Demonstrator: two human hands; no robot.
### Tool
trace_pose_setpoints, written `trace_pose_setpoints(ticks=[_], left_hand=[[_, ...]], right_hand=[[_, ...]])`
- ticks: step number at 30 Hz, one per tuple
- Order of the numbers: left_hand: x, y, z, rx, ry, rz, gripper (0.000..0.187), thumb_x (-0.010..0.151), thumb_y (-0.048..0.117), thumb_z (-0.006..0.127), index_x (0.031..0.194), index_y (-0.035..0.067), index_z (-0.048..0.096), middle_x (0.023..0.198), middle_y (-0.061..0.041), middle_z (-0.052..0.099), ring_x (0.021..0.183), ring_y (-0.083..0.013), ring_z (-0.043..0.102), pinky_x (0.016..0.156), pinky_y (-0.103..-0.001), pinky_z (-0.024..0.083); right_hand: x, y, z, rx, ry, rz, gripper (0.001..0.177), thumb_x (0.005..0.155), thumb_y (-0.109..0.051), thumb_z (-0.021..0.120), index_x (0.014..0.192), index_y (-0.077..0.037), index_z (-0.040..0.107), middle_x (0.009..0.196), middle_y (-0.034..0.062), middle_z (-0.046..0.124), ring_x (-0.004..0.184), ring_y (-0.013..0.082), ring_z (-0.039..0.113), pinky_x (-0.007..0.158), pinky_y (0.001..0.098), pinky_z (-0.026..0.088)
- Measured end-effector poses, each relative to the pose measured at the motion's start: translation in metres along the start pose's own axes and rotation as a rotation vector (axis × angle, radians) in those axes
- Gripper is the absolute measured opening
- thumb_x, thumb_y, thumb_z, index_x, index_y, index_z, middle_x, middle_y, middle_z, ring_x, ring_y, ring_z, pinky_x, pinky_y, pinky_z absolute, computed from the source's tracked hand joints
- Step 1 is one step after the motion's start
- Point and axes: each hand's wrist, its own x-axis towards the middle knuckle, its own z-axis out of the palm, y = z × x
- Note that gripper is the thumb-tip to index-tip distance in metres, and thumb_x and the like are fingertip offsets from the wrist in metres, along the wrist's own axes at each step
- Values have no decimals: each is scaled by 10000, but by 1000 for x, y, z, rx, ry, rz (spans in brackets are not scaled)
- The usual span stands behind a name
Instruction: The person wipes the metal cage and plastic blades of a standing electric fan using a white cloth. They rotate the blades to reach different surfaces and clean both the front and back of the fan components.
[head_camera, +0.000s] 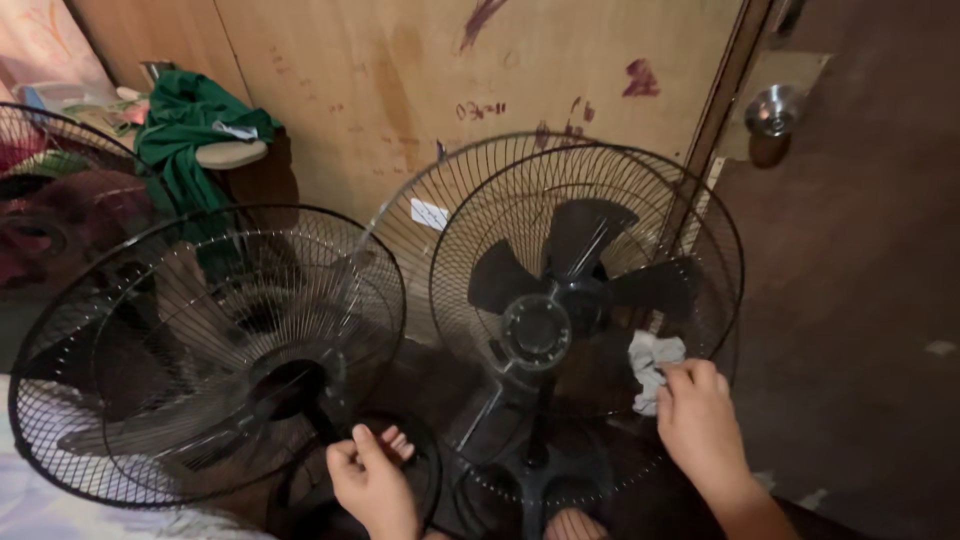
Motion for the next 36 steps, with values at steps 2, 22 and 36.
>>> trace_pose_setpoints(ticks=[2, 22, 36], left_hand=[[-4, -9, 0, -55, -12, -21, 230, 1065, 195, 534, 939, 34, 426, 820, -204, 677, 705, -227, 705, 609, -362, 616], [-14, -14, 15, 54, -83, -65, 333, 1052, 252, 527, 1213, 8, 689, 847, -104, 716, 727, -134, 686, 610, -276, 573], [-4, -29, -3, -21, -16, -99, 350, 1040, 279, 541, 1211, 9, 682, 813, -157, 711, 650, -182, 671, 580, -319, 576]], right_hand=[[0, -3, 0, -122, -135, 76, 348, 764, -209, 723, 1066, -39, 693, 1095, 157, 595, 1028, 410, 569, 830, 506, 496], [44, -2, 70, 441, 147, 58, 397, 845, 6, 650, 1240, -31, 644, 1248, 209, 579, 1125, 387, 612, 939, 404, 514], [-88, -59, 120, 605, -389, -611, 186, 691, -117, 727, 854, -50, 667, 962, 173, 610, 920, 354, 657, 755, 437, 540]])
